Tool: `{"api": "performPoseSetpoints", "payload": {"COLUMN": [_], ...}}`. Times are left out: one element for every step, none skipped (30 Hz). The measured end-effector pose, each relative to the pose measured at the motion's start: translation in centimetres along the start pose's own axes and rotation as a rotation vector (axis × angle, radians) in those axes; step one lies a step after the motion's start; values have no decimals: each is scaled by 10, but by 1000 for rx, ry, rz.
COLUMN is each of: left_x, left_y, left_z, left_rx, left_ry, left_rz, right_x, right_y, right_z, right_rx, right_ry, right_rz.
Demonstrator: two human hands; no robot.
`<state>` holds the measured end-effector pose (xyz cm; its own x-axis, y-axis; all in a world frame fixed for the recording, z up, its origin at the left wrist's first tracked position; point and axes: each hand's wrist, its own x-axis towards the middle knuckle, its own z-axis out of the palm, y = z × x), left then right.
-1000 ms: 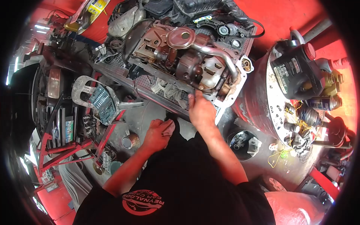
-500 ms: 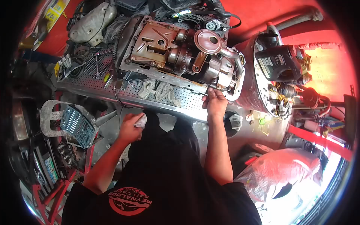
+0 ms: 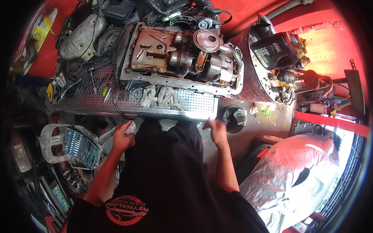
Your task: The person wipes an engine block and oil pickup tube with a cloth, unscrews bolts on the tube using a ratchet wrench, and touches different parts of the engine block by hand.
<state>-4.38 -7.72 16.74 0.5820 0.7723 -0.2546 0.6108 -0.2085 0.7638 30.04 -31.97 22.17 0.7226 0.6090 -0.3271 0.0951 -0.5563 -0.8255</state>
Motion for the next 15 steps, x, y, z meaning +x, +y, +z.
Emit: {"api": "performPoseSetpoints", "payload": {"left_x": [1, 0, 5, 9, 4, 2, 7, 9, 13, 14, 10, 5, 3, -1, -5], "left_y": [0, 2, 9, 19, 24, 19, 11, 8, 9, 11, 11, 7, 1, -5, -5], "left_z": [-3, -6, -8, -12, -13, -10, -3, -1, -1, 0, 1, 4, 9, 13, 13], "left_rx": [-36, -70, -73, -108, -139, -134, -84, -35, -37, -45, -50, -49, -91, -132, -127], "left_ry": [13, 20, 26, -20, -87, -100, -71, -47, -40, -22, -7, 0, -19, -40, -38], "left_rz": [2, 4, 4, -61, -128, -125, -18, 87, 95, 91, 76, 63, -33, -127, -132], "right_x": [-12, -14, -16, -4, 3, 19, 34, 45, 53, 65, 75, 86, 85, 83, 86], "right_y": [38, 30, 20, -31, -65, -75, -82, -83, -76, -65, -53, -46, -60, -75, -78], "right_z": [-12, -14, -15, -8, -3, -2, -1, 3, 5, 7, 9, 8, 4, -1, -3], "right_rx": [-432, -690, -948, -652, -353, -397, -448, -473, -494, -518, -226, -39, 49, 136, 259], "right_ry": [-44, -40, -14, 119, 250, 264, 223, 242, 272, 291, 240, 156, 85, 18, 9], "right_rz": [-112, -201, -293, -143, 28, -65, -50, -123, -140, -165, -118, -80, 9, 101, 134]}}
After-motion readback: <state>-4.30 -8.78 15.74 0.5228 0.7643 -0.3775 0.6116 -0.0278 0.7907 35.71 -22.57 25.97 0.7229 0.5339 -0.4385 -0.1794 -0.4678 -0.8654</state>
